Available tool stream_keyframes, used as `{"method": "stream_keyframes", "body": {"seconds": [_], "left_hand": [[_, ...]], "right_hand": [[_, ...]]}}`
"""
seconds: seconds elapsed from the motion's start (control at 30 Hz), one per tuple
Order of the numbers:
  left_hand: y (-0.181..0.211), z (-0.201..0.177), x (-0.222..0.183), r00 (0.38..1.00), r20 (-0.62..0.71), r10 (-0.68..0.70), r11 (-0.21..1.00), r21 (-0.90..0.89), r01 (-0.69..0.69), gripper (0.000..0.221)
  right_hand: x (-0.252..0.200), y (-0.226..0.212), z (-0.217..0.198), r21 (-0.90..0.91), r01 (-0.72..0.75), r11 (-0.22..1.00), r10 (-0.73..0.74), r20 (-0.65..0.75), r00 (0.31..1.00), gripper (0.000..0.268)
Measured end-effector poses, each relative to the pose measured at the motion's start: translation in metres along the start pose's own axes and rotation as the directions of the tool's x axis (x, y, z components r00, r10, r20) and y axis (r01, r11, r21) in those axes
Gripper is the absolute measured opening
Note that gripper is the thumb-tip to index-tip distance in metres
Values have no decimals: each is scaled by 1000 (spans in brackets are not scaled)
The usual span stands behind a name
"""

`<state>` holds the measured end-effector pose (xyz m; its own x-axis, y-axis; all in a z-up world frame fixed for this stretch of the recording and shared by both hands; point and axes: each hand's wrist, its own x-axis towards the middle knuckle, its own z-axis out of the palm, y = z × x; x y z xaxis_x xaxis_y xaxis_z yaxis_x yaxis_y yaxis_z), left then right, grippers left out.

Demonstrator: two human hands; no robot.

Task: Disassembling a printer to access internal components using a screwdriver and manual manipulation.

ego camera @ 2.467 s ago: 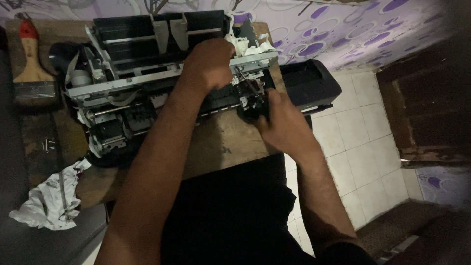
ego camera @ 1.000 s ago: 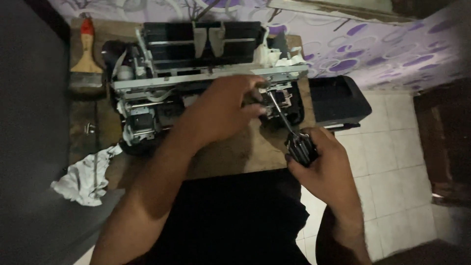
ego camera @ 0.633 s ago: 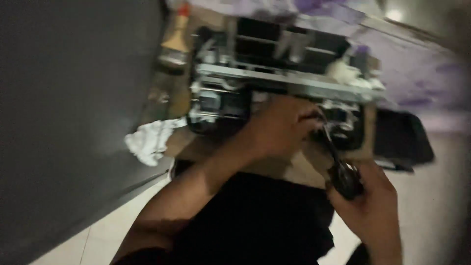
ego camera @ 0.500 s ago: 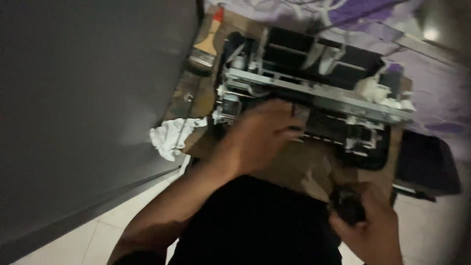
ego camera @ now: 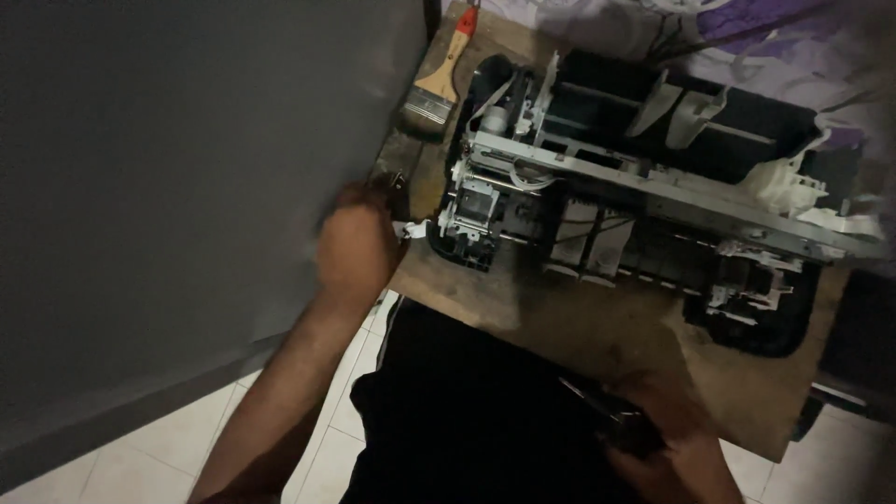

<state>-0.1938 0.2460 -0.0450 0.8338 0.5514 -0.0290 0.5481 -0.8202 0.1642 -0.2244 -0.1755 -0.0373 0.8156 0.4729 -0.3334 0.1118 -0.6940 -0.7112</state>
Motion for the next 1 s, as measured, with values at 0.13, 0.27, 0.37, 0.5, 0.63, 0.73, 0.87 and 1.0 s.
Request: {"method": "stream_keyframes", "body": {"seconds": [0.13, 0.27, 0.37, 0.5, 0.63, 0.73, 0.87, 1.0], "left_hand": [[-17, 28, 9, 998, -60, 3, 996, -93, -9, 21], [-30, 29, 4, 982, -75, 173, 959, -214, -185, 20], [-29, 26, 5, 970, -124, 207, 944, -234, -231, 25], [-30, 25, 4, 970, -120, 211, 945, -230, -234, 13], [-31, 22, 3, 975, -79, 209, 928, -299, -223, 18], [-32, 24, 1, 962, -138, 236, 924, -275, -267, 14], [-15, -3, -20, 907, -320, 276, 829, -398, -393, 24], [20, -21, -58, 776, -475, 416, 546, -552, -630, 24]], "right_hand": [[0, 0, -3, -2, 47, 999, -47, -4, 999, 50], [-4, -2, -5, -56, 69, 996, -69, 8, 998, 49], [-1, 9, -4, -57, 136, 989, -137, -17, 990, 46], [-2, 4, -2, -27, 140, 990, -142, -90, 986, 45], [0, -7, -4, 3, 35, 999, -34, -96, 995, 46], [1, -13, -8, 61, 124, 990, -116, -118, 986, 43], [-1, 1, -7, 92, 196, 976, -179, -163, 970, 50], [-6, 47, 9, 166, 317, 934, -284, -196, 939, 54]]}}
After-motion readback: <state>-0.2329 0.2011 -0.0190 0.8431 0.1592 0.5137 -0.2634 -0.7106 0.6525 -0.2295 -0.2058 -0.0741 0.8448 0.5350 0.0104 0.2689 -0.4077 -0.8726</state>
